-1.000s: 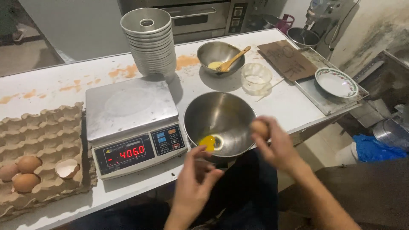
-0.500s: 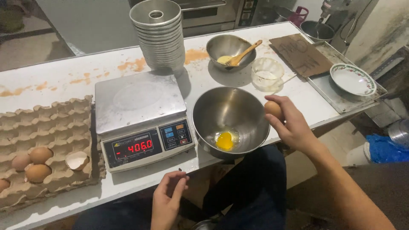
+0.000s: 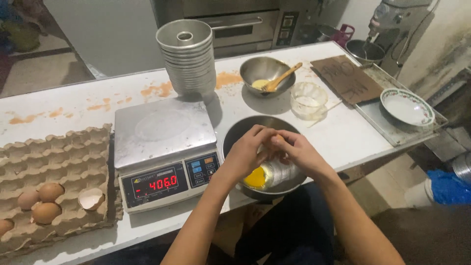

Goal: Cracking a large number of eggs into a metal bowl on a digital scale at a steady, efficient pace.

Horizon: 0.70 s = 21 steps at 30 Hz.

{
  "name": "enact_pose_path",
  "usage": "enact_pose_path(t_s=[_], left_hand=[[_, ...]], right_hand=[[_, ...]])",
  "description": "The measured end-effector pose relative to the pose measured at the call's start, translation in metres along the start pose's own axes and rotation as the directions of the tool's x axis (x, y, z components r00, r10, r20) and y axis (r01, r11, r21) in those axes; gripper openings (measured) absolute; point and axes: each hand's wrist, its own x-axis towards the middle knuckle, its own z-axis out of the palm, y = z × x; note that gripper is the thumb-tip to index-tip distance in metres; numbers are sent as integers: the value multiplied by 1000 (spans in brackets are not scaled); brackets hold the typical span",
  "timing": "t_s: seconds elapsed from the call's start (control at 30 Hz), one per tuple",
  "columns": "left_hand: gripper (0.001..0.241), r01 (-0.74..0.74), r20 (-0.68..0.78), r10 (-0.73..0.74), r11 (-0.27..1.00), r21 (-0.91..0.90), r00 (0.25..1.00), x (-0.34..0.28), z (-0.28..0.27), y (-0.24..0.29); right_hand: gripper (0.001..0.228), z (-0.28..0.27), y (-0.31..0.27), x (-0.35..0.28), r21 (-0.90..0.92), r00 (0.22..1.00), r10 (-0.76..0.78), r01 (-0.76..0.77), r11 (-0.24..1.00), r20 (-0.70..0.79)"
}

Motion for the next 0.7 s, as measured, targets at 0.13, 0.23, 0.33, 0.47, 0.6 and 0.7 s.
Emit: enact_pose_path(t_s=[0.13, 0.23, 0.33, 0.47, 0.6, 0.7], left_hand=[[48, 84, -19, -91, 968, -236, 996, 6, 1, -13], [48, 58, -80, -77, 974, -220, 994, 5, 7, -26], [43, 66, -112, -92, 974, -216, 989, 3, 7, -29], [46, 65, -116, -91, 975, -211, 989, 0, 4, -24], [45, 89, -122, -127, 956, -279, 984, 1, 0, -22], [46, 97, -106, -141, 935, -340, 984, 3, -3, -25]], right_hand=[[78, 3, -1, -2, -8, 1000, -12, 12, 1000, -28], [67, -1, 19, 9, -87, 994, -97, 92, 992, -59], [52, 5, 12, 7, -250, 972, -205, 172, 953, -116], [45, 10, 6, 7, -350, 948, -295, 237, 906, -122], [48, 9, 10, 11, -353, 940, -308, 240, 904, -150], [51, 5, 16, 17, -378, 946, -266, 181, 908, -185]])
